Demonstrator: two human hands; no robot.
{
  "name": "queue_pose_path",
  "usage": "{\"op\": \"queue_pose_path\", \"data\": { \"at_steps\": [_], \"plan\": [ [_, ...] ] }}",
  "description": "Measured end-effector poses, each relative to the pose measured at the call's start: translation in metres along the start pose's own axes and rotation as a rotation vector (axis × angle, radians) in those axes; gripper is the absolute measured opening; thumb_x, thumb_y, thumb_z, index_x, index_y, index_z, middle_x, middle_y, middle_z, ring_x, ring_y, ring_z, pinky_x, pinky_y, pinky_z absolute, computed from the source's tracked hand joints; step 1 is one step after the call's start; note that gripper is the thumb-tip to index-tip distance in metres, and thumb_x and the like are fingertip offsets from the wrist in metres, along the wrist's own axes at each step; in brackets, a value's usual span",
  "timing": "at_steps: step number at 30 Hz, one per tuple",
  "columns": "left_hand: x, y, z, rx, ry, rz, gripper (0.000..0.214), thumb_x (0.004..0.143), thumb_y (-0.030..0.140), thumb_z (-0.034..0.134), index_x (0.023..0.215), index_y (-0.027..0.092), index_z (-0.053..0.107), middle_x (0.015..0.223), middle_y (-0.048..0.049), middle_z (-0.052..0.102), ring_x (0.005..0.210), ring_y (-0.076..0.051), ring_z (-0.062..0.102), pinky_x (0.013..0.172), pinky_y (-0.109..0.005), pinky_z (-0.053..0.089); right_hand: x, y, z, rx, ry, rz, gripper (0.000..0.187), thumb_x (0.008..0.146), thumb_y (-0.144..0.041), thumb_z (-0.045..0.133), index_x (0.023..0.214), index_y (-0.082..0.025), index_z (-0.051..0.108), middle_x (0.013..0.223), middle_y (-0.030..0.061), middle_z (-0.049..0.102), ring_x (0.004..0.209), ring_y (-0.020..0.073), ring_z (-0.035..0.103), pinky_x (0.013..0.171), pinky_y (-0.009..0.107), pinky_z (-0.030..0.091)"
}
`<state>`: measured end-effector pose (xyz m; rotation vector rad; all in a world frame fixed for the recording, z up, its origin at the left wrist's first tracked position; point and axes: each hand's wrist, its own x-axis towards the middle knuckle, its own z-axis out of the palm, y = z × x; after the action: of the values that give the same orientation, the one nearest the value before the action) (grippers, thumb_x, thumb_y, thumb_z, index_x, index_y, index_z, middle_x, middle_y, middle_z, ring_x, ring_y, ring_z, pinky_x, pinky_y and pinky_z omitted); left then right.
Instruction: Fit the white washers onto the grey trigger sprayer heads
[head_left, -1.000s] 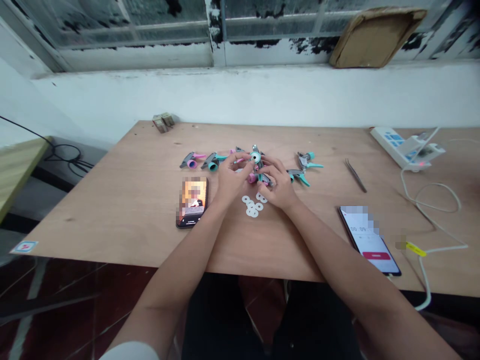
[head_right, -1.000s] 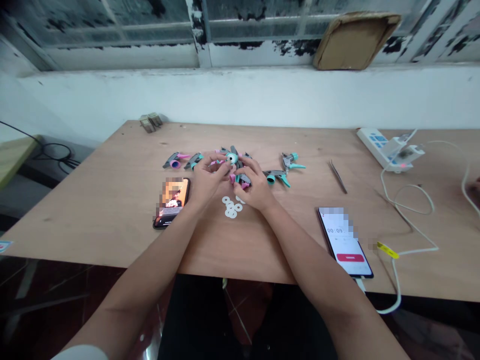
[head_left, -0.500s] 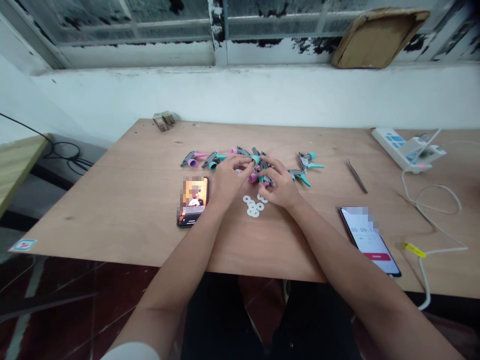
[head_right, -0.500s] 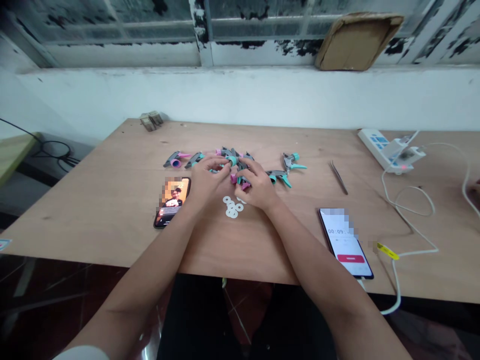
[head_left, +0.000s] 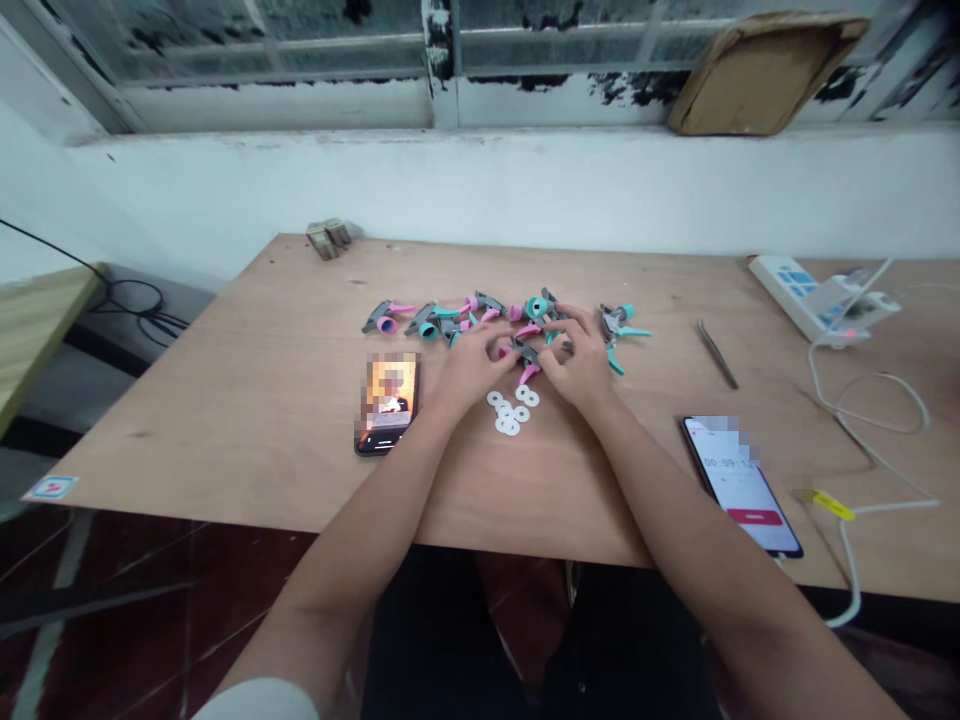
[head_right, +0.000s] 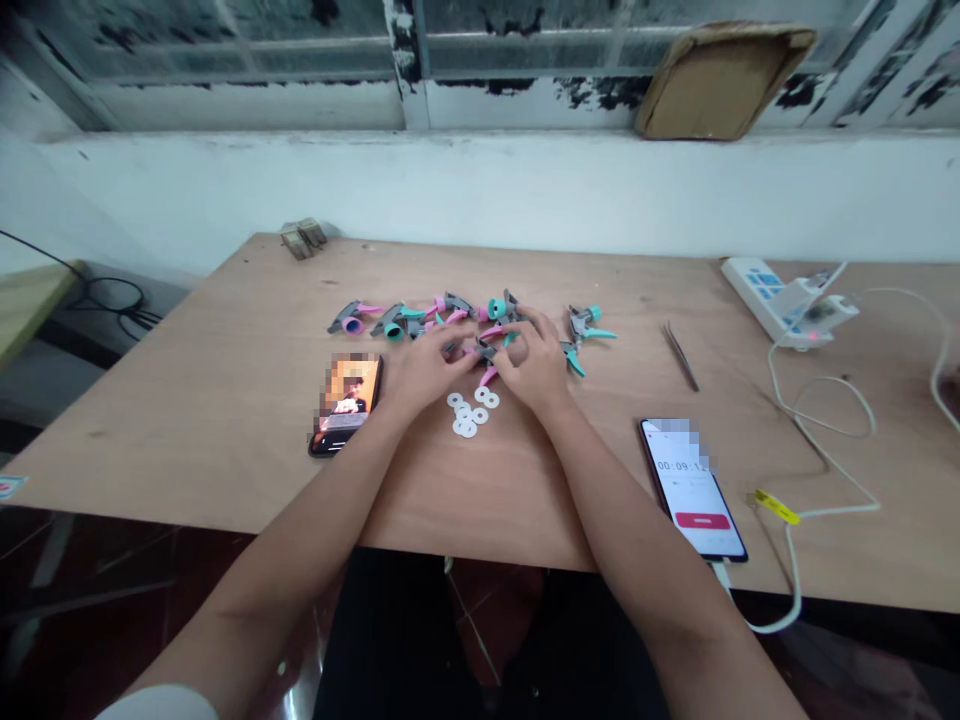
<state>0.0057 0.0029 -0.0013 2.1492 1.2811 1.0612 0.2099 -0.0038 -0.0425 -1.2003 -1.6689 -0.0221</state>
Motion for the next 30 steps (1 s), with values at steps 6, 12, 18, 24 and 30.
{"op": "queue_pose_path", "data": {
  "at_steps": [6,12,18,24,30],
  "plan": [
    [0.002,0.001,0.004,0.344,-0.168,-0.023,0.028,0.097,0.024,0.073,0.124,0.026,0.082,0.12,-0.0093,0.082,0.129,-0.036,0.065,0.115,-0.056,0.039,0.0,-0.003,-0.002,0.059,-0.062,-0.074,0.024,0.087,-0.022,0.066,0.109,-0.023,0.074,0.135,0.0149,0.074,0.131,0.0327,0.07,0.118,0.054,0.056],
    [0.0,0.002,-0.002,0.476,-0.019,-0.155,0.027,0.097,0.036,0.071,0.12,0.029,0.083,0.112,-0.012,0.082,0.121,-0.042,0.064,0.107,-0.06,0.037,-0.003,-0.016,-0.002,0.115,-0.166,-0.14,0.025,0.088,-0.028,0.068,0.112,-0.024,0.075,0.133,0.0148,0.073,0.127,0.0321,0.072,0.115,0.052,0.057],
    [0.002,-0.018,-0.008,0.526,0.111,-0.294,0.031,0.095,0.042,0.074,0.121,0.028,0.082,0.125,-0.0147,0.079,0.127,-0.045,0.06,0.111,-0.062,0.036,-0.003,-0.021,-0.004,0.123,-0.258,-0.157,0.022,0.086,-0.025,0.065,0.105,-0.025,0.075,0.125,0.0119,0.075,0.126,0.0324,0.071,0.113,0.05,0.056],
    [0.002,-0.02,-0.009,0.506,0.125,-0.261,0.036,0.095,0.035,0.069,0.129,0.029,0.08,0.129,-0.0144,0.078,0.131,-0.045,0.06,0.113,-0.067,0.038,-0.003,-0.008,0.004,0.061,-0.329,-0.115,0.03,0.082,-0.024,0.067,0.11,-0.022,0.078,0.127,0.0137,0.077,0.12,0.033,0.075,0.107,0.049,0.06],
    [0.001,-0.013,0.0,0.298,-0.082,0.013,0.054,0.1,0.022,0.054,0.153,0.027,0.066,0.172,-0.0091,0.051,0.163,-0.031,0.042,0.135,-0.059,0.028,-0.001,0.005,0.011,0.048,-0.309,-0.071,0.036,0.096,-0.029,0.058,0.124,-0.021,0.08,0.138,0.0136,0.076,0.131,0.0312,0.071,0.12,0.05,0.055]
  ]
}}
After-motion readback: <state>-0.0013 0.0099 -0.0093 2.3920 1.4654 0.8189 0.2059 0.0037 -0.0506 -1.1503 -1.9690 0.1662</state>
